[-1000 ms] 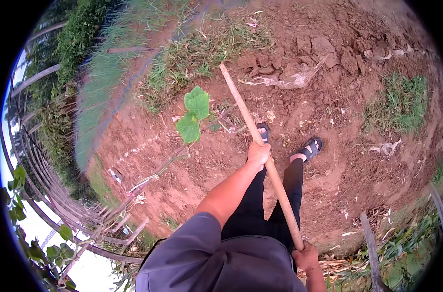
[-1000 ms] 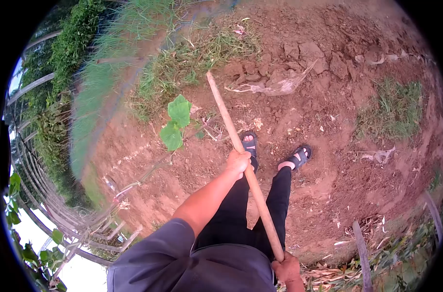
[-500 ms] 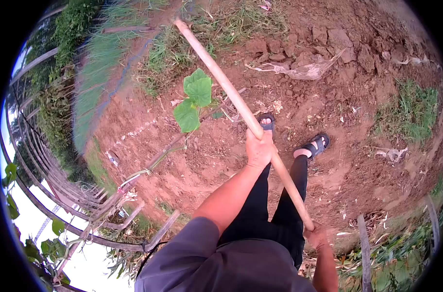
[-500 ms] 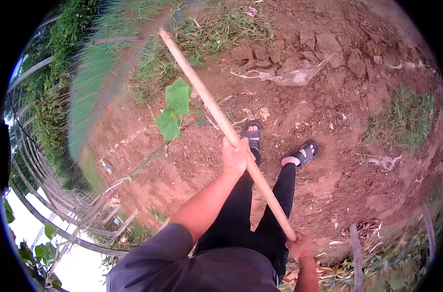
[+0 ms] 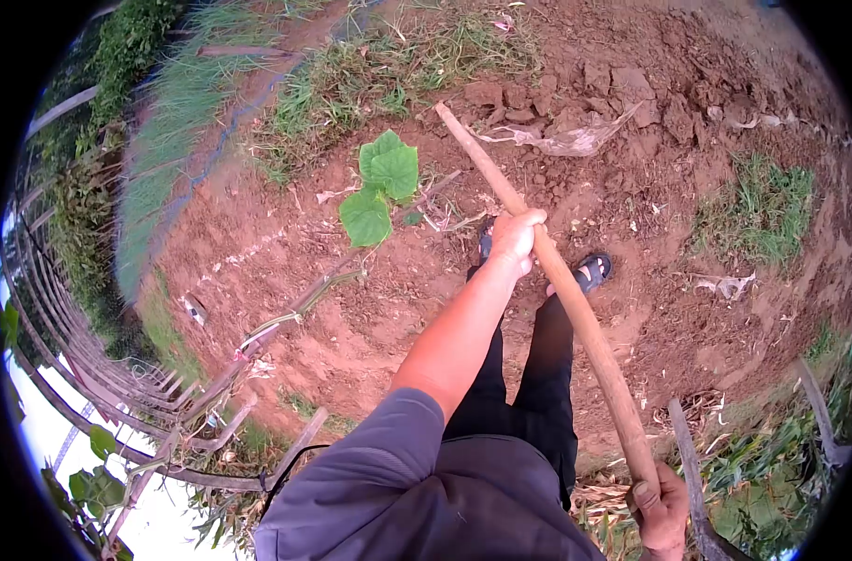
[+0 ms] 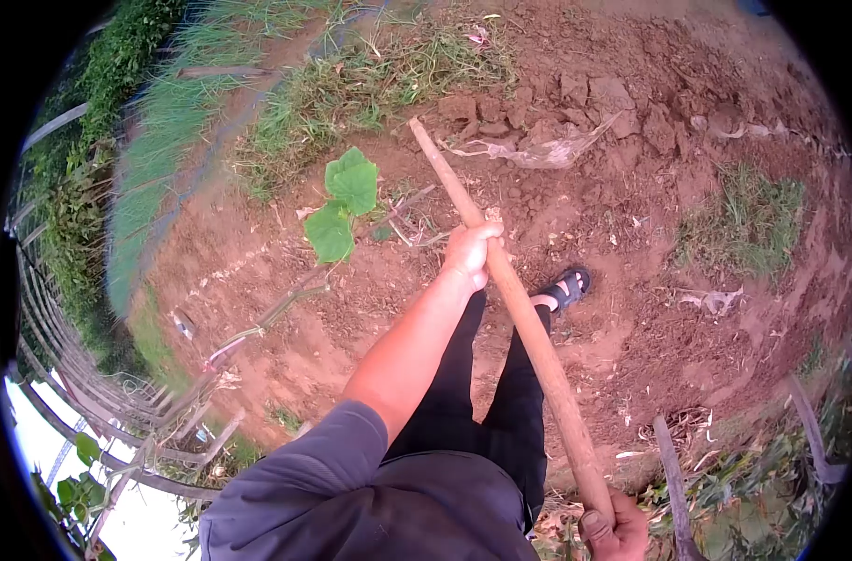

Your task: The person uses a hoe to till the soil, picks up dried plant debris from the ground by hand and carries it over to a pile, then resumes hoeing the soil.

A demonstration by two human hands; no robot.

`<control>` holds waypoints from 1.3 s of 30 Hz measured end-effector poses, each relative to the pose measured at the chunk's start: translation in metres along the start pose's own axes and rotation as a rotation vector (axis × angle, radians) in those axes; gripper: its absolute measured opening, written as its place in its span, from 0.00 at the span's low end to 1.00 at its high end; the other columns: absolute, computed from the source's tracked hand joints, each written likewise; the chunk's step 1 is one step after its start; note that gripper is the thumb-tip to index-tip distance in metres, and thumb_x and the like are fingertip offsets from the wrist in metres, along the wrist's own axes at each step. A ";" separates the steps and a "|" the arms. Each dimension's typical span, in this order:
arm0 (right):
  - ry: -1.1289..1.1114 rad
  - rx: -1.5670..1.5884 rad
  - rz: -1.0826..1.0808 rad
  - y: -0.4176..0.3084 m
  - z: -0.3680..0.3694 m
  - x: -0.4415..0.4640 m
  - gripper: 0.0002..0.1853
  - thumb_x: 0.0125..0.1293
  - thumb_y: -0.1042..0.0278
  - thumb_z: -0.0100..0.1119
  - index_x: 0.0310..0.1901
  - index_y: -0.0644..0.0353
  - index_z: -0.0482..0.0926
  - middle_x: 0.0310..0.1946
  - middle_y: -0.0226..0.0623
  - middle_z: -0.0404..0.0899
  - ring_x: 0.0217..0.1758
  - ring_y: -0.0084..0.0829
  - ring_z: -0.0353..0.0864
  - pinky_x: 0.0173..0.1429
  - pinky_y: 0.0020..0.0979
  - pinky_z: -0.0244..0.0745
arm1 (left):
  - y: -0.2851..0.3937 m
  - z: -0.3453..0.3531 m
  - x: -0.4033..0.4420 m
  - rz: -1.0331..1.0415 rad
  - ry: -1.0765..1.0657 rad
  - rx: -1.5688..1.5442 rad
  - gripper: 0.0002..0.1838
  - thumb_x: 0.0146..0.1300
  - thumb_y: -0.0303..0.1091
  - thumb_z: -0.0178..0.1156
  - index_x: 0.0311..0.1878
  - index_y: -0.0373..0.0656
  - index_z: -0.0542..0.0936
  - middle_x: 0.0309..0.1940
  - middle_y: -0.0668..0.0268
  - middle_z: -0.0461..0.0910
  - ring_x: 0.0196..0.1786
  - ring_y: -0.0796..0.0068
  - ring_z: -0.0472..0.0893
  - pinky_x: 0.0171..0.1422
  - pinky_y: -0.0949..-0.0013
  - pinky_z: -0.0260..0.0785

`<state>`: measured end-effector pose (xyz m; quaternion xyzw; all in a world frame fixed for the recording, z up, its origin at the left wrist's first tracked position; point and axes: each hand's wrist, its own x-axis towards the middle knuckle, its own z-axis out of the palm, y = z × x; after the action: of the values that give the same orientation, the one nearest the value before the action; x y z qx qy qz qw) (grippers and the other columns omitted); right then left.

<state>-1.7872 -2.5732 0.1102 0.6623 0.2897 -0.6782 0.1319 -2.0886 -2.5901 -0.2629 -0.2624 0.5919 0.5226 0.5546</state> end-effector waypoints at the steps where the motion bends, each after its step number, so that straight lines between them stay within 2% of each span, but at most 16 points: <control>1: 0.018 -0.156 0.065 0.031 0.007 -0.002 0.12 0.77 0.62 0.60 0.52 0.63 0.81 0.25 0.17 0.69 0.26 0.14 0.61 0.29 0.22 0.58 | -0.010 -0.014 -0.010 -0.015 -0.008 0.035 0.12 0.61 0.27 0.65 0.46 0.35 0.76 0.27 0.63 0.75 0.25 0.66 0.77 0.27 0.58 0.77; 2: -0.086 -0.250 0.104 0.042 0.010 -0.008 0.14 0.76 0.63 0.61 0.55 0.63 0.81 0.28 0.18 0.72 0.28 0.14 0.64 0.30 0.21 0.60 | -0.023 -0.029 -0.024 -0.028 -0.007 0.064 0.16 0.61 0.25 0.64 0.52 0.35 0.74 0.27 0.63 0.73 0.25 0.66 0.77 0.26 0.58 0.77; 3: -0.027 -0.026 0.192 0.062 0.019 -0.021 0.17 0.76 0.63 0.61 0.60 0.62 0.80 0.31 0.19 0.74 0.28 0.15 0.66 0.31 0.21 0.61 | -0.023 -0.034 -0.040 -0.061 -0.045 0.038 0.22 0.62 0.24 0.63 0.57 0.40 0.68 0.28 0.63 0.72 0.24 0.65 0.77 0.24 0.58 0.77; 4: -0.027 -0.023 0.091 0.089 0.013 -0.029 0.20 0.76 0.64 0.61 0.64 0.62 0.79 0.32 0.19 0.75 0.26 0.14 0.65 0.30 0.19 0.60 | -0.029 -0.039 -0.049 -0.039 -0.078 0.028 0.23 0.62 0.25 0.63 0.57 0.43 0.65 0.29 0.63 0.72 0.23 0.65 0.76 0.25 0.59 0.77; 6: -0.093 0.029 0.130 0.084 -0.001 -0.047 0.18 0.75 0.67 0.60 0.63 0.61 0.80 0.31 0.18 0.75 0.25 0.12 0.65 0.29 0.18 0.60 | -0.033 -0.030 -0.073 -0.042 -0.058 0.084 0.18 0.63 0.26 0.62 0.52 0.41 0.67 0.28 0.62 0.72 0.21 0.65 0.76 0.24 0.58 0.77; 13: 0.034 0.001 0.212 0.146 -0.016 -0.028 0.11 0.69 0.74 0.62 0.52 0.60 0.83 0.30 0.20 0.76 0.29 0.12 0.70 0.31 0.20 0.65 | -0.059 -0.028 -0.074 0.017 -0.030 0.195 0.11 0.63 0.26 0.62 0.41 0.39 0.69 0.26 0.61 0.73 0.19 0.64 0.77 0.22 0.57 0.76; 16: 0.044 -0.189 0.196 0.153 -0.012 -0.032 0.09 0.69 0.66 0.65 0.47 0.58 0.86 0.30 0.29 0.83 0.36 0.26 0.80 0.42 0.28 0.75 | -0.086 -0.044 -0.088 -0.019 -0.012 0.210 0.10 0.63 0.26 0.62 0.40 0.38 0.69 0.25 0.60 0.74 0.18 0.62 0.78 0.22 0.56 0.76; 17: 0.047 -0.179 0.197 0.173 -0.013 -0.024 0.09 0.69 0.66 0.65 0.47 0.58 0.86 0.30 0.29 0.83 0.36 0.26 0.80 0.42 0.28 0.75 | -0.093 -0.044 -0.089 0.003 0.001 0.287 0.10 0.62 0.25 0.62 0.40 0.37 0.70 0.25 0.60 0.74 0.18 0.62 0.79 0.22 0.56 0.76; 19: 0.203 -0.112 0.043 0.220 -0.014 0.000 0.12 0.61 0.69 0.69 0.40 0.69 0.82 0.22 0.31 0.79 0.23 0.18 0.75 0.27 0.24 0.69 | -0.105 -0.062 -0.051 0.060 -0.081 0.466 0.08 0.62 0.24 0.61 0.39 0.34 0.71 0.24 0.60 0.75 0.19 0.61 0.80 0.22 0.57 0.76; 20: 0.122 -0.216 0.153 0.169 0.005 0.017 0.06 0.57 0.78 0.64 0.38 0.67 0.83 0.26 0.32 0.81 0.28 0.19 0.76 0.34 0.26 0.74 | -0.077 -0.051 -0.037 0.033 0.030 0.347 0.08 0.62 0.24 0.61 0.38 0.34 0.72 0.25 0.61 0.75 0.19 0.61 0.79 0.21 0.57 0.76; 22: 0.075 -0.348 -0.074 0.126 0.036 0.037 0.06 0.58 0.76 0.65 0.37 0.65 0.83 0.25 0.31 0.80 0.28 0.18 0.73 0.34 0.26 0.73 | -0.044 -0.054 -0.021 0.099 0.031 0.124 0.08 0.62 0.25 0.61 0.39 0.36 0.71 0.25 0.61 0.75 0.18 0.62 0.78 0.21 0.58 0.75; 26: 0.099 -0.378 0.066 0.161 0.021 0.060 0.14 0.55 0.67 0.70 0.41 0.64 0.85 0.23 0.39 0.80 0.26 0.26 0.79 0.36 0.33 0.78 | -0.034 -0.057 -0.032 0.129 0.103 0.267 0.10 0.61 0.25 0.61 0.40 0.37 0.69 0.26 0.60 0.75 0.17 0.63 0.76 0.20 0.60 0.74; 28: 0.067 -0.352 -0.070 0.143 0.023 0.062 0.13 0.55 0.67 0.70 0.41 0.63 0.85 0.22 0.39 0.80 0.26 0.26 0.79 0.36 0.33 0.78 | -0.019 -0.056 -0.029 0.160 0.084 0.182 0.09 0.62 0.25 0.60 0.40 0.37 0.69 0.26 0.59 0.75 0.17 0.63 0.76 0.20 0.59 0.75; 34: 0.192 -0.545 -0.106 0.173 -0.006 0.057 0.13 0.53 0.66 0.70 0.39 0.61 0.85 0.23 0.43 0.81 0.25 0.32 0.82 0.36 0.36 0.79 | -0.035 -0.046 -0.058 0.151 -0.030 0.129 0.07 0.62 0.24 0.57 0.41 0.38 0.70 0.26 0.61 0.74 0.19 0.64 0.77 0.23 0.59 0.77; 36: 0.196 -0.489 -0.201 0.177 -0.009 0.055 0.13 0.53 0.65 0.70 0.39 0.61 0.85 0.23 0.44 0.81 0.25 0.35 0.84 0.37 0.38 0.80 | -0.034 -0.027 -0.060 0.142 0.057 0.147 0.08 0.63 0.24 0.58 0.42 0.39 0.70 0.26 0.61 0.74 0.19 0.64 0.77 0.24 0.59 0.77; 39: 0.266 -0.476 -0.183 0.183 -0.027 0.054 0.13 0.53 0.66 0.69 0.40 0.61 0.84 0.22 0.44 0.80 0.25 0.35 0.83 0.36 0.38 0.80 | -0.031 0.007 -0.076 0.163 -0.008 0.082 0.08 0.63 0.24 0.58 0.42 0.40 0.70 0.27 0.62 0.74 0.20 0.65 0.77 0.25 0.60 0.77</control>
<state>-1.6666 -2.6927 0.0188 0.6670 0.5140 -0.5075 0.1828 -2.0398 -2.6139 -0.2010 -0.1882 0.6302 0.5423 0.5228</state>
